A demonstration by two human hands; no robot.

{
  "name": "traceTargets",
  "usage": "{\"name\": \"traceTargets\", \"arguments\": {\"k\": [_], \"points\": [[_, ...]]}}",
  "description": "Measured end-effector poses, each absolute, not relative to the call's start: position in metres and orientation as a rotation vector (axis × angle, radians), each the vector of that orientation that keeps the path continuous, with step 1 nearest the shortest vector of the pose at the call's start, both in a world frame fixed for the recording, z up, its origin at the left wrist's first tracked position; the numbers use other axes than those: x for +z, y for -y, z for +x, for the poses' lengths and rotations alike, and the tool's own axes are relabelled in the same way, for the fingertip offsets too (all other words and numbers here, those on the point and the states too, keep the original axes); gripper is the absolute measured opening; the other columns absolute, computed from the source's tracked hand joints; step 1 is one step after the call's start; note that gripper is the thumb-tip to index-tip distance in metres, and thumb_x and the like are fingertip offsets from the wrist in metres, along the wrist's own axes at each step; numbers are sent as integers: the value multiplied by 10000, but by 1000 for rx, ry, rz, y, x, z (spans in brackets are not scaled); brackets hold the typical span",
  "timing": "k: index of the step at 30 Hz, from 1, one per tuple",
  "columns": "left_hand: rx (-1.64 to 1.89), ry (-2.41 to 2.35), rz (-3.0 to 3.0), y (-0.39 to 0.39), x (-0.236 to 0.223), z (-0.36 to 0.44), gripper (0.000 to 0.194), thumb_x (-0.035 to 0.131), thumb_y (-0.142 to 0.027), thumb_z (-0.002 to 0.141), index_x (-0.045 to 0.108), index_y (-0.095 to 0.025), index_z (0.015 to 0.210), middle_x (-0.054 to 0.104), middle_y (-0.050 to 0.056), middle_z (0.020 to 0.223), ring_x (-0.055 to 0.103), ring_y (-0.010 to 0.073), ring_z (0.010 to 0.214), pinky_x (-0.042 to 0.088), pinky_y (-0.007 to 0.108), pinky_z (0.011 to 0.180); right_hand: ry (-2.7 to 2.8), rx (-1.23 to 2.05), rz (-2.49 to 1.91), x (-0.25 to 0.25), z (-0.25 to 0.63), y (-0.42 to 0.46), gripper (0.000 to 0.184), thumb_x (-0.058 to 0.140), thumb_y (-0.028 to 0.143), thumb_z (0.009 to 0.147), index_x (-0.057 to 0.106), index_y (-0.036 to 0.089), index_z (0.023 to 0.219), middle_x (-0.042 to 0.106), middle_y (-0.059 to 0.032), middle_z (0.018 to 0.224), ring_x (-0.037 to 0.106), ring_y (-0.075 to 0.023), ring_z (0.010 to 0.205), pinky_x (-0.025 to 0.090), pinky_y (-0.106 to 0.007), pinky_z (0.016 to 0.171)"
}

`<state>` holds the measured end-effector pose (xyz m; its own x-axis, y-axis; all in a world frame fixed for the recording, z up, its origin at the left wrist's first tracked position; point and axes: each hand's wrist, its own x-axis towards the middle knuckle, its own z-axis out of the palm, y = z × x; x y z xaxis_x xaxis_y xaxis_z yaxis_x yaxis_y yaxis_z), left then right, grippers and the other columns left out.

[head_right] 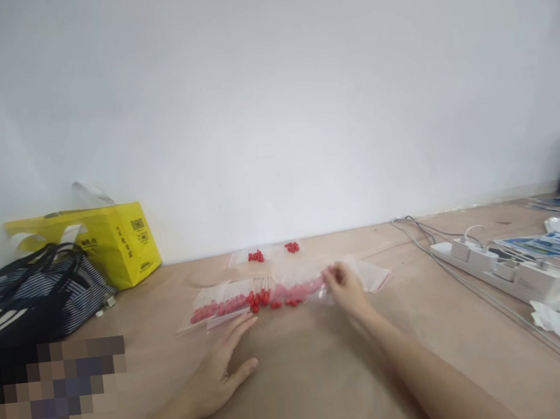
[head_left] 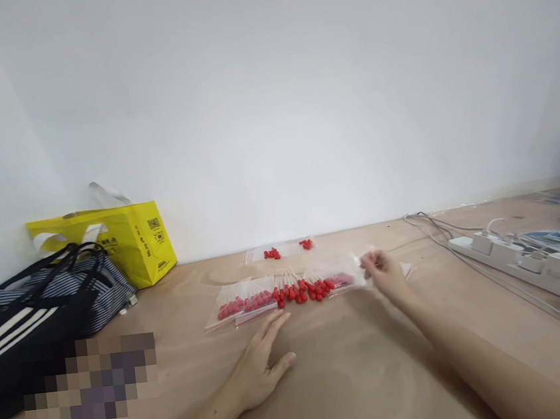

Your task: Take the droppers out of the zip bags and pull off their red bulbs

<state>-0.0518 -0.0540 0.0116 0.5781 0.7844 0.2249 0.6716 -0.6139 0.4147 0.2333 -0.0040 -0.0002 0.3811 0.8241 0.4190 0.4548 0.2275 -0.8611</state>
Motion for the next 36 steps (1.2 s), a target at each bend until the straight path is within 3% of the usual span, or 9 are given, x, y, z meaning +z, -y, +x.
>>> {"name": "traceTargets", "arguments": {"k": [4, 7, 10, 12, 14, 18, 26, 31, 36], "points": [[459, -1214, 2489, 54, 11, -51, 488, 417, -383, 820, 322, -241, 1277, 302, 59, 1363, 311, 220, 1225, 289, 396, 1006, 969, 217, -1639, 3, 295, -6, 455, 438, 390, 721, 381, 91, 1059, 563, -53, 663, 556, -200, 605, 405, -311, 588], [382, -1233, 2464, 54, 13, -50, 453, 401, -389, 824, 372, -226, 1247, 333, 66, 1345, 338, 217, 1209, 291, 388, 1004, 868, 114, -1780, -5, 318, -5, 567, 507, 297, 674, 336, 44, 1152, 576, -144, 796, 537, -294, 849, 369, -387, 713], [352, -1248, 2449, 54, 15, -48, 452, 399, -392, 822, 392, -209, 1235, 337, 75, 1342, 335, 219, 1209, 280, 386, 1009, 891, -163, -1948, -10, 311, -4, 520, 526, 270, 672, 407, 77, 1141, 480, -227, 1075, 401, -351, 1057, 289, -444, 800], [352, -1251, 2445, 54, 15, -48, 448, 399, -392, 821, 397, -213, 1231, 344, 74, 1339, 335, 219, 1209, 277, 391, 1010, 1077, -367, -2001, -8, 292, -4, 374, 497, 288, 714, 504, 129, 1053, 465, -190, 1125, 388, -331, 1062, 259, -433, 813], [350, -1255, 2442, 55, 15, -48, 442, 399, -393, 820, 404, -217, 1226, 350, 73, 1336, 335, 221, 1210, 277, 396, 1008, 1418, -359, -1898, -3, 264, -4, 247, 455, 303, 759, 572, 184, 941, 550, -114, 1019, 452, -264, 970, 252, -384, 801], [354, -1244, 2458, 55, 18, -48, 426, 399, -395, 819, 431, -215, 1203, 371, 76, 1324, 344, 222, 1204, 282, 398, 1004, 1913, -238, -1643, 10, 202, -5, 225, 421, 338, 802, 594, 260, 923, 627, -28, 889, 485, -193, 880, 232, -328, 757], [377, -1240, 2437, 56, 17, -49, 401, 426, -399, 804, 481, -219, 1158, 388, 78, 1314, 366, 230, 1190, 297, 398, 996, 1971, -174, -1752, 16, 146, -26, 449, 405, 591, 738, 634, 235, 885, 652, -76, 873, 492, -250, 886, 217, -367, 751], [414, -1207, 2433, 54, 14, -50, 383, 436, -388, 802, 494, -225, 1143, 401, 75, 1303, 377, 229, 1181, 304, 397, 989, 1946, -100, -1812, 15, 144, -31, 414, 453, 542, 722, 638, 208, 882, 658, -93, 829, 513, -260, 883, 219, -377, 772], [439, -1191, 2451, 54, 14, -50, 374, 432, -397, 806, 498, -234, 1136, 409, 71, 1297, 388, 227, 1170, 316, 401, 980, 1918, -35, -1828, 16, 147, -31, 284, 425, 384, 780, 646, 211, 824, 667, -72, 790, 543, -232, 863, 225, -364, 777]]}}
